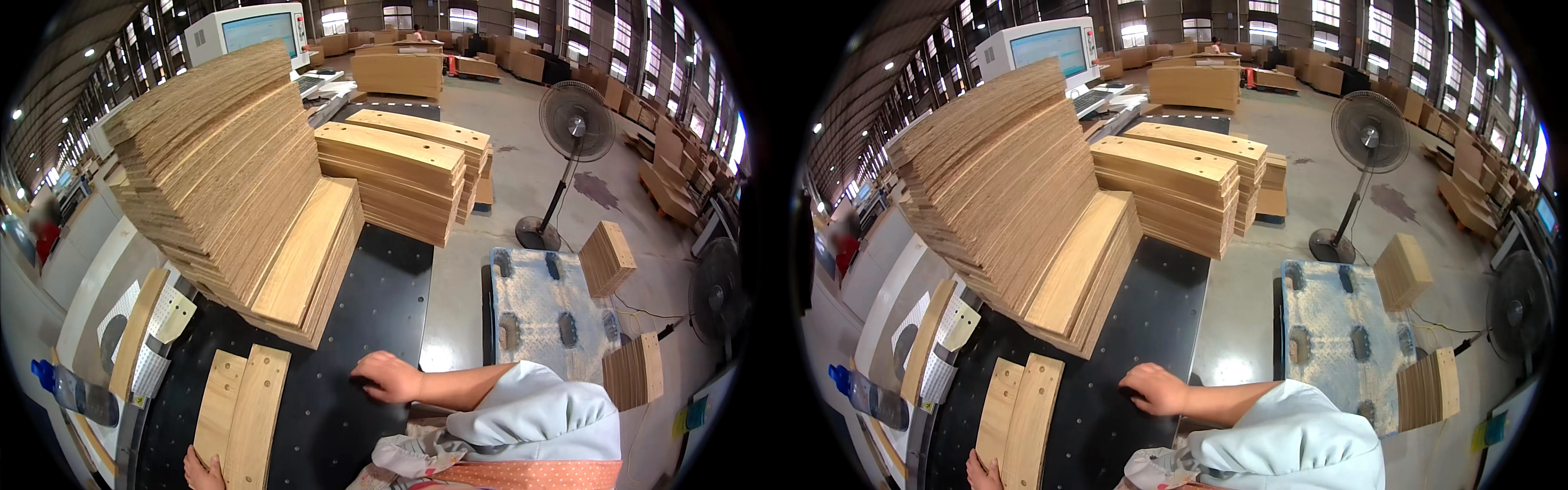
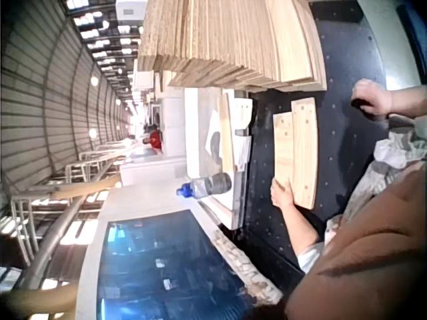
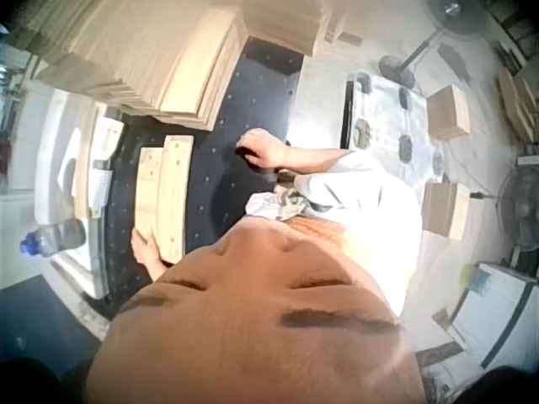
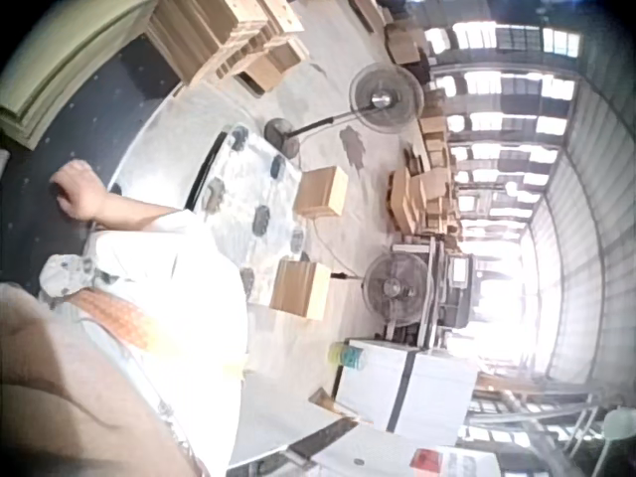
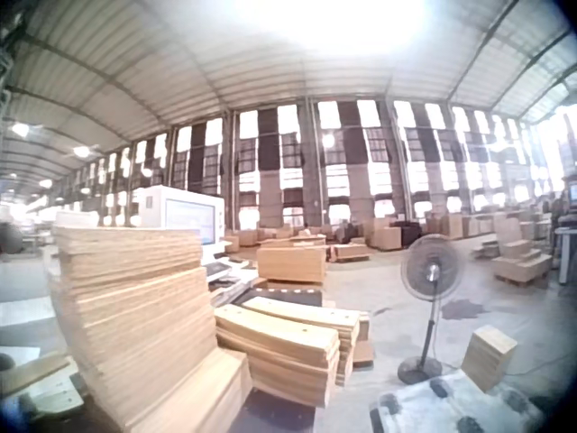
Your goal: The person picks up wooden panels from a large stack and turns them over by hand to check the surface. Using a marker, they draw specific lines or marks on the edges and faces of the panels before stacking them aside on the workstation.
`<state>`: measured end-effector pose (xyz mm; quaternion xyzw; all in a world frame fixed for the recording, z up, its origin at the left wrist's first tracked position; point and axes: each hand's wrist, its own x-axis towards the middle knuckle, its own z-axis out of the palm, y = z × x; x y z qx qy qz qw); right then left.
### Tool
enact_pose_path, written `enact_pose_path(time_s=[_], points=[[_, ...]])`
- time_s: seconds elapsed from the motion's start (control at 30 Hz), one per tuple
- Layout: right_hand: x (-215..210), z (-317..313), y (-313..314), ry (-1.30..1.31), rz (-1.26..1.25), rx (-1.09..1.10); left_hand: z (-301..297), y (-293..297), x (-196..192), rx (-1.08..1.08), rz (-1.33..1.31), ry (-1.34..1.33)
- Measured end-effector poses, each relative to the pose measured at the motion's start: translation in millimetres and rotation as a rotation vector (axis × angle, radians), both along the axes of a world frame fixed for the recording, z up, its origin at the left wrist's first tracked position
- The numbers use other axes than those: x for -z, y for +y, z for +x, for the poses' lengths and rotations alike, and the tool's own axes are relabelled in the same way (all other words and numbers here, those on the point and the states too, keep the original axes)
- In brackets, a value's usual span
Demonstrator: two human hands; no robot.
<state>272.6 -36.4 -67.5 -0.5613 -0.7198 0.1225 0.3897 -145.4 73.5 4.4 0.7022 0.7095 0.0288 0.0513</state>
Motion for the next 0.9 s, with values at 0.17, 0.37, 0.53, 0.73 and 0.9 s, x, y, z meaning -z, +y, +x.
enact_pose_path(time_s=[0.17,0.37,0.53,0.73,0.9], points=[[-4,-7,-8,-0.176,-0.008,0.067,2,-1,4,-0.011,0.020,-0.025],[-4,-9,-11,-0.223,0.013,0.093,-8,2,16,0.045,0.083,0.001],[-10,-15,-5,-0.265,0.033,0.072,-26,5,35,-0.034,0.073,-0.062],[-12,-5,-7,-0.188,0.022,0.044,-28,27,49,-0.016,0.154,-0.179],[-5,-7,-2,-0.062,-0.012,0.026,74,34,17,0.279,0.429,-0.641]])
